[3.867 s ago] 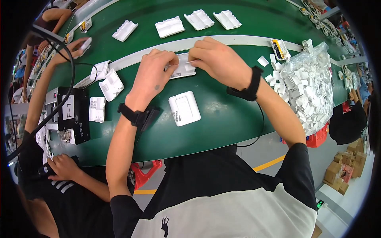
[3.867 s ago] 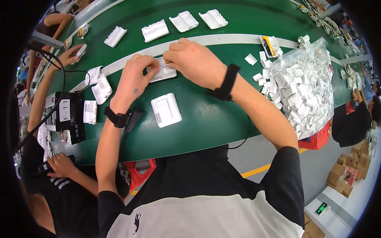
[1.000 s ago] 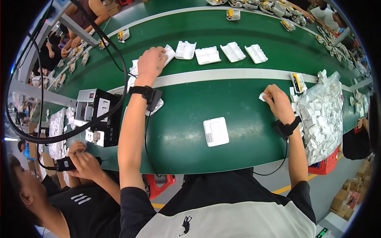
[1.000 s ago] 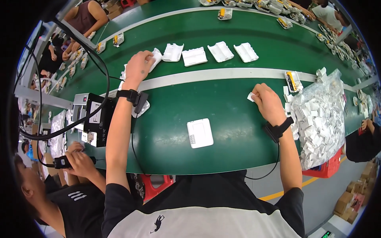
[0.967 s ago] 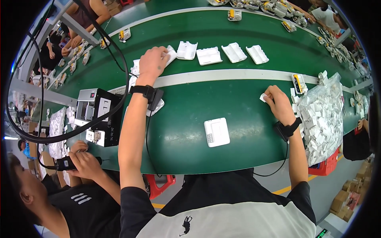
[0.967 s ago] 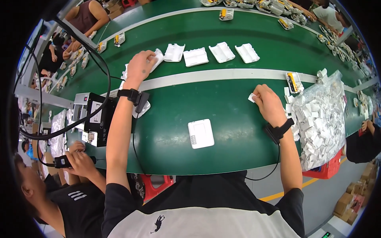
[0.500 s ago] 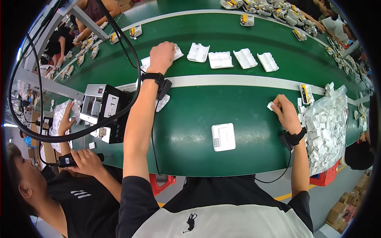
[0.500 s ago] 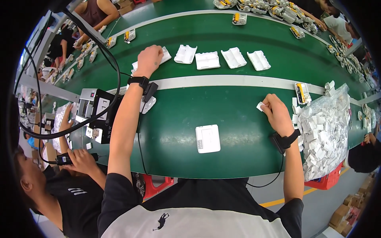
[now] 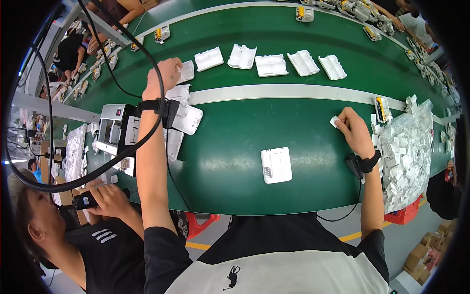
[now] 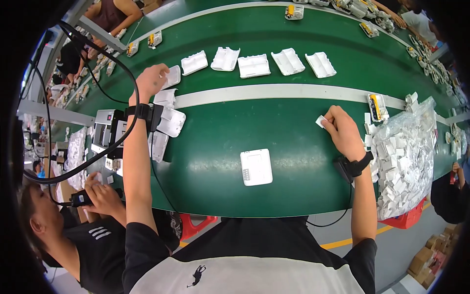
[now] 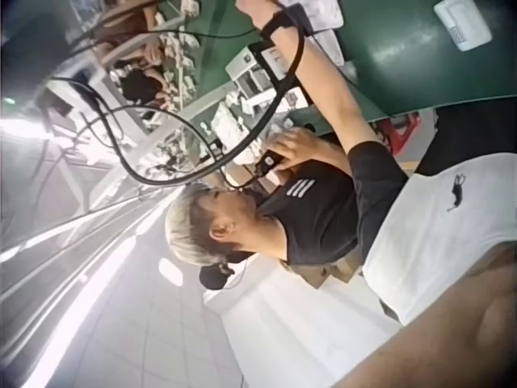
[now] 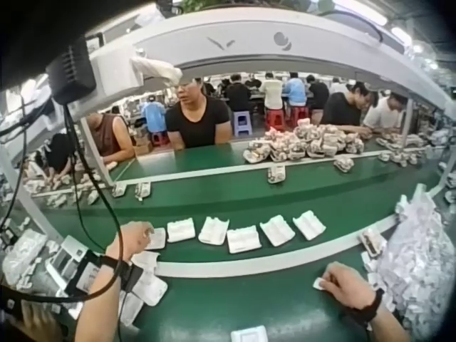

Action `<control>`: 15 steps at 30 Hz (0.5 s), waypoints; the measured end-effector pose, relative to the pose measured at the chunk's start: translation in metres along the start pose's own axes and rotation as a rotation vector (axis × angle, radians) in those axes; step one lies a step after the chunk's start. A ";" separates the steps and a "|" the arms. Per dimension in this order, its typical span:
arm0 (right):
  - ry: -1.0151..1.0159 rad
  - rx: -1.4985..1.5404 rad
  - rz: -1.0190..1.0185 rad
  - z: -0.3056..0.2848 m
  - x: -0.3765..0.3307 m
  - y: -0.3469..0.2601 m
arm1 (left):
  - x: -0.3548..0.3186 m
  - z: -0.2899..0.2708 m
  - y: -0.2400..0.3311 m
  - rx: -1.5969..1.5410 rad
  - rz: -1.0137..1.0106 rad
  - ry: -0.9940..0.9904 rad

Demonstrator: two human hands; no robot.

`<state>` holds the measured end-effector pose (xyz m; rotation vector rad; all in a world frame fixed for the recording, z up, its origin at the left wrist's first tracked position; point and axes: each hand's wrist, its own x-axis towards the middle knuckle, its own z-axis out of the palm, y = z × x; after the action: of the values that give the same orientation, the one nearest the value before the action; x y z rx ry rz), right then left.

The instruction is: The person assembles plastic housings by hand, picking up a base and a small white component, fitting the component into the base, and then placing the assembled unit onto the conveyor belt.

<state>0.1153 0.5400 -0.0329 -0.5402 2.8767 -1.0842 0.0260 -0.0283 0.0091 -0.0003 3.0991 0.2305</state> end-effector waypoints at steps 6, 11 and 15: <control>0.024 0.019 -0.024 0.003 0.000 -0.002 | 0.001 0.007 0.021 0.163 -0.043 0.060; 0.045 -0.035 -0.041 0.007 0.000 0.003 | -0.017 -0.012 0.063 0.009 -0.067 0.077; 0.041 -0.022 -0.012 0.006 0.002 0.000 | -0.047 -0.012 0.113 -0.202 -0.085 -0.214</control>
<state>0.1138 0.5358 -0.0371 -0.5426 2.9276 -1.0785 0.0721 0.0811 0.0396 -0.1046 2.8422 0.5039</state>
